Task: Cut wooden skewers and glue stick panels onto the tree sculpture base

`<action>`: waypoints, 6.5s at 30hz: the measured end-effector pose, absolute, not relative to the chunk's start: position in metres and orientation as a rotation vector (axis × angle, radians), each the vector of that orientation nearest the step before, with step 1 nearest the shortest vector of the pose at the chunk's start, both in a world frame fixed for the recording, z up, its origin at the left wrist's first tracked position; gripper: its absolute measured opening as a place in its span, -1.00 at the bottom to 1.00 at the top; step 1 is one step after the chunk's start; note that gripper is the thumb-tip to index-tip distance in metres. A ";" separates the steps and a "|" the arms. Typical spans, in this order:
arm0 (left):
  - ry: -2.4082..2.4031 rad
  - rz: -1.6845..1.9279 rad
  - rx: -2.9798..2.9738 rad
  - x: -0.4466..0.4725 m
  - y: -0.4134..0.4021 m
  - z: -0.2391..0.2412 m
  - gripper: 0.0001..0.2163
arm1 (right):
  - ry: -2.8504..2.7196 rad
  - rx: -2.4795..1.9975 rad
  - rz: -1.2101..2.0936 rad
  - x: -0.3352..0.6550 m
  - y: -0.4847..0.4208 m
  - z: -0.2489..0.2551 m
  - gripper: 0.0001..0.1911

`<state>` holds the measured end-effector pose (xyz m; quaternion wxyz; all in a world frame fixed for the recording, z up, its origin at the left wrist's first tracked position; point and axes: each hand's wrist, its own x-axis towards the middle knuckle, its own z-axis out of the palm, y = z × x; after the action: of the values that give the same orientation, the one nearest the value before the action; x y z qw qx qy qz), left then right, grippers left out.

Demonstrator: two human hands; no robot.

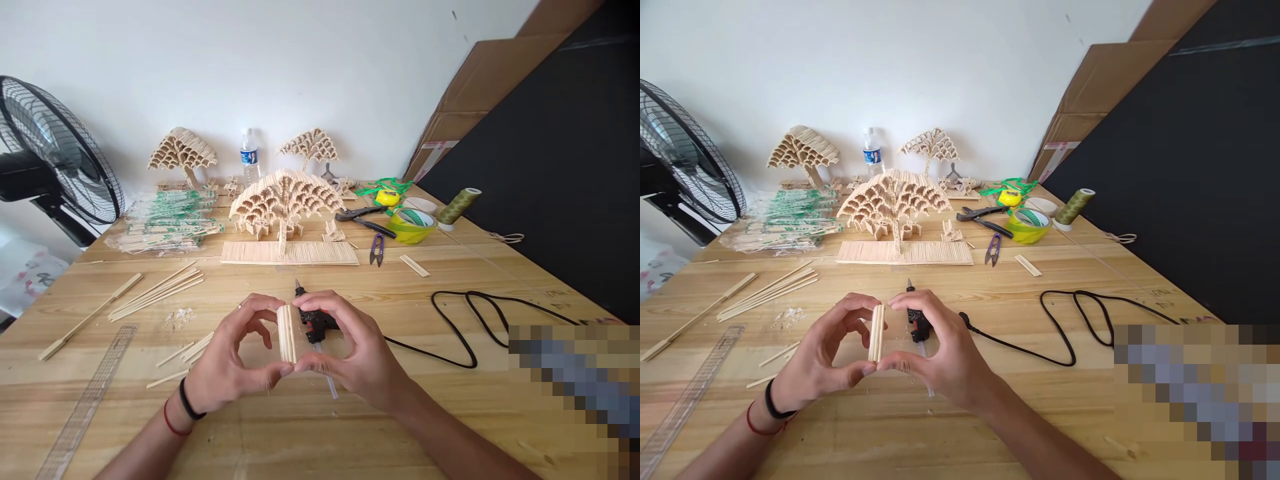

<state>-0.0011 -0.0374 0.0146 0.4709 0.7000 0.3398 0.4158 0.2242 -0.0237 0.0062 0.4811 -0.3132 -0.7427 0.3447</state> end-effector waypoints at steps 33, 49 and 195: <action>0.777 0.951 1.677 -0.006 -0.034 0.013 -0.42 | -1.778 -0.765 0.927 0.224 -0.027 0.011 -0.44; 0.505 0.834 1.374 -0.005 -0.031 0.013 -0.46 | -1.404 -0.731 1.736 0.223 -0.020 0.011 -0.70; 1.354 0.630 1.934 -0.007 -0.022 0.009 -0.55 | -1.032 -0.855 1.801 0.231 -0.003 0.003 -0.73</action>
<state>-0.0067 -0.0217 0.0090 0.3420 0.7436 0.5209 0.2423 0.2313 -0.0032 0.0026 0.4334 -0.3433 -0.4141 0.7230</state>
